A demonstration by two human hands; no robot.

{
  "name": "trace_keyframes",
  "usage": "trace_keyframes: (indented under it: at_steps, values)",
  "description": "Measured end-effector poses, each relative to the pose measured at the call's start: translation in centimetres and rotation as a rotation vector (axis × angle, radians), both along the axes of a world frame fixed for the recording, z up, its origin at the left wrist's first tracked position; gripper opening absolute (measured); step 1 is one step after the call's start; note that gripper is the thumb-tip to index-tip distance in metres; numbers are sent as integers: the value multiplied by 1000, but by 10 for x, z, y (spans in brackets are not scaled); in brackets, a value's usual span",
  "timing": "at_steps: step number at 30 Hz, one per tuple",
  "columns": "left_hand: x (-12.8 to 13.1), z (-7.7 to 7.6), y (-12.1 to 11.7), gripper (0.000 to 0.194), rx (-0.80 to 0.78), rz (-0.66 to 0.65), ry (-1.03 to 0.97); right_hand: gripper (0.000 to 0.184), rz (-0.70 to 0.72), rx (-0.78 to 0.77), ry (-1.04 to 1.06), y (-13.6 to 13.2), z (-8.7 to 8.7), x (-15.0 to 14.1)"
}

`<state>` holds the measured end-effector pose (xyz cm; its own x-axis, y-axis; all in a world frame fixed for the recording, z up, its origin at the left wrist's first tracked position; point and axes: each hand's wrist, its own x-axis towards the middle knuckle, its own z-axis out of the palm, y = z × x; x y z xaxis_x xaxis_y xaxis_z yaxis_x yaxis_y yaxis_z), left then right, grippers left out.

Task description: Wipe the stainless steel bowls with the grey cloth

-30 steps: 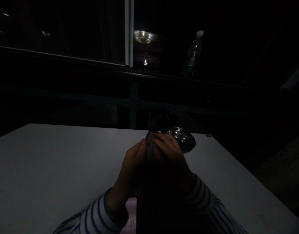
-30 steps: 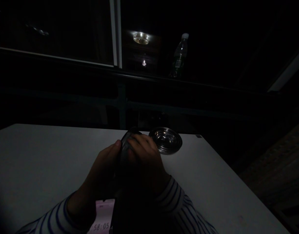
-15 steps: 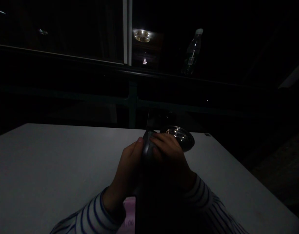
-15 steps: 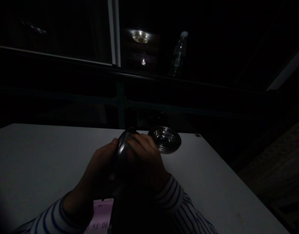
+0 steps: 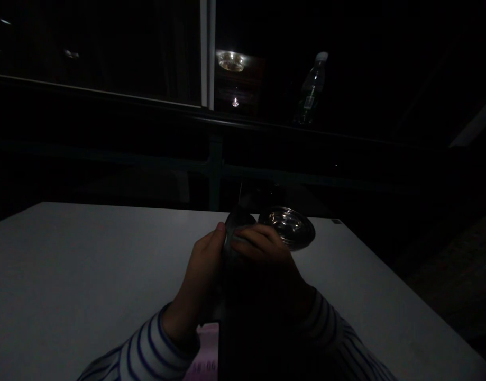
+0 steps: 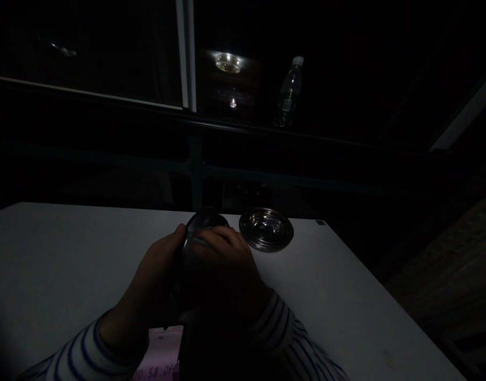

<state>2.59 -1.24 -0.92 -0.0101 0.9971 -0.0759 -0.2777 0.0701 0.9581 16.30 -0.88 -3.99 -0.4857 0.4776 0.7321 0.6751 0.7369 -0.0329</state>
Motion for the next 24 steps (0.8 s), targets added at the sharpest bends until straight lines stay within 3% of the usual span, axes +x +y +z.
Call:
trace_keyframes:
  at_steps: [3,9,16,21,24]
  values:
    - [-2,-1,2,30,-13,33,-14,23,49,28,-52,-1,-3,-4]
    - [0,-3,0,31,-44,-18,-52,30,-75,-10,111,7,-2,2]
    - [-10,-13,9,34,-60,79,-29,22,61,42,-98,0,-7,-11]
    - [-5,-11,6,29,-136,34,-57,28,-35,31,72,7,-5,0]
    - [-6,-9,5,30,-156,39,-97,29,1,-3,83,7,-5,3]
